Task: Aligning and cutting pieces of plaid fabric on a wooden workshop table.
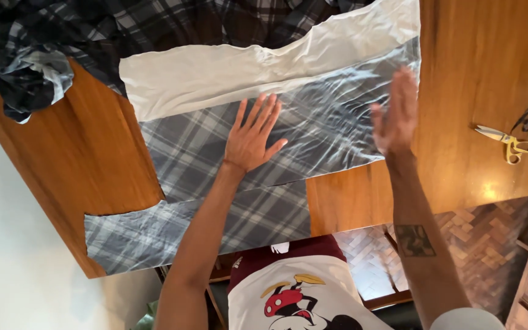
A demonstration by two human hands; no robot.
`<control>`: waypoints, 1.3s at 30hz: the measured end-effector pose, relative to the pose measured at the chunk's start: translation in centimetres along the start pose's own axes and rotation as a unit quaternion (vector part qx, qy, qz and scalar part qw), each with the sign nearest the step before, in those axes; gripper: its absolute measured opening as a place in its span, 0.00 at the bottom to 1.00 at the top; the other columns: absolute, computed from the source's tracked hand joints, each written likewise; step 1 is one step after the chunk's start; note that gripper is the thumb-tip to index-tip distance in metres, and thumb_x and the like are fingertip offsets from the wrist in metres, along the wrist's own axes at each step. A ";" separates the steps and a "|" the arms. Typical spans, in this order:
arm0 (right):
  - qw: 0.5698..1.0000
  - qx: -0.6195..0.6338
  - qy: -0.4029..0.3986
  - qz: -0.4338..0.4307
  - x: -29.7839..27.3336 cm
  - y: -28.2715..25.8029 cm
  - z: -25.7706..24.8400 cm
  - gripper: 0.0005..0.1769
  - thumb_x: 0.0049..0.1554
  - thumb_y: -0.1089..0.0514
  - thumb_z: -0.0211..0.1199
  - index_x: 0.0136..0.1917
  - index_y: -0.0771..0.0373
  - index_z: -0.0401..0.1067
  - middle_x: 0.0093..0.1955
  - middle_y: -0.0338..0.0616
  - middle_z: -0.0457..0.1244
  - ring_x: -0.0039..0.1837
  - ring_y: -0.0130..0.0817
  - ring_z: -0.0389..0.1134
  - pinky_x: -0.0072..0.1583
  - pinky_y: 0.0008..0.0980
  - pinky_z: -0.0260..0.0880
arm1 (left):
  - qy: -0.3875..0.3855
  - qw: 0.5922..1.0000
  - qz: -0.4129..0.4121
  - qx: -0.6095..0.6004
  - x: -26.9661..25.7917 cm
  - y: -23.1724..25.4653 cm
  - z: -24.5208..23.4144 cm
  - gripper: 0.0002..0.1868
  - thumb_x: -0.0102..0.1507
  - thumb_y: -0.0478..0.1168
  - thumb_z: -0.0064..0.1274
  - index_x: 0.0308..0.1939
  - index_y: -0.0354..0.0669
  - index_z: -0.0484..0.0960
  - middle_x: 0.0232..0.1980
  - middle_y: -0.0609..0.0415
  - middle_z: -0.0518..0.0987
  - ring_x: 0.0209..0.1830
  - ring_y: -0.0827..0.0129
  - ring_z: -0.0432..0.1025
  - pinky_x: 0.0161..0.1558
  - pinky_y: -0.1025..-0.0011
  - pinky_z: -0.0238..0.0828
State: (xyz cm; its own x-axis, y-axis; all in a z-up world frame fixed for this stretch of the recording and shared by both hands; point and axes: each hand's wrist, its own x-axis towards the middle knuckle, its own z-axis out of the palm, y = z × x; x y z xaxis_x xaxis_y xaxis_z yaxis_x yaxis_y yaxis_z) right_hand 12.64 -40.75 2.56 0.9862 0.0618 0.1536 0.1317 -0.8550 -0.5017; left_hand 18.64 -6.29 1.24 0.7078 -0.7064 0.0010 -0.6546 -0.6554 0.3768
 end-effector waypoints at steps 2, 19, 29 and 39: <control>0.994 0.081 0.059 0.041 -2.0 0.1 -0.5 0.35 0.80 0.40 0.48 0.84 0.70 0.51 0.87 0.58 0.46 0.90 0.56 0.46 0.85 0.52 0.47 | -0.007 1.000 -0.012 0.006 -1.0 0.4 0.5 0.45 0.71 0.67 0.47 0.82 0.42 0.59 0.85 0.51 0.54 0.86 0.59 0.45 0.83 0.49 0.35; 0.981 -0.135 -0.078 0.116 -6.5 1.4 2.1 0.60 0.62 0.19 0.47 0.83 0.73 0.51 0.86 0.67 0.41 0.86 0.65 0.40 0.82 0.65 0.34 | 0.000 0.999 -0.009 -0.040 -2.1 1.2 2.2 0.52 0.65 0.74 0.47 0.81 0.44 0.58 0.84 0.50 0.51 0.85 0.56 0.43 0.81 0.40 0.32; 0.984 -0.124 -0.072 0.108 -5.9 1.0 3.0 0.59 0.64 0.19 0.46 0.84 0.72 0.52 0.87 0.66 0.41 0.87 0.63 0.40 0.83 0.65 0.32 | -0.002 0.999 0.016 -0.030 -0.2 3.6 4.0 0.50 0.66 0.74 0.45 0.83 0.49 0.56 0.85 0.52 0.51 0.86 0.57 0.43 0.82 0.42 0.33; 0.980 -0.143 -0.075 0.118 -6.6 0.2 1.5 0.59 0.61 0.17 0.45 0.83 0.69 0.53 0.86 0.65 0.41 0.86 0.63 0.39 0.80 0.68 0.29 | 0.007 0.999 -0.004 -0.033 -0.8 4.1 3.2 0.51 0.64 0.75 0.45 0.81 0.47 0.57 0.85 0.50 0.51 0.85 0.55 0.43 0.81 0.41 0.32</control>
State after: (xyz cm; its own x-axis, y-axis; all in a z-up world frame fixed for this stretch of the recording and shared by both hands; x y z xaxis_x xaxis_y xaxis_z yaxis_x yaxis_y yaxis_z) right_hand 6.34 -40.55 0.12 0.9923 -0.0981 -0.0757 -0.1140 -0.9624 -0.2467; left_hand 14.56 -9.25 -0.22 0.7172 -0.6968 0.0114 -0.6302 -0.6414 0.4375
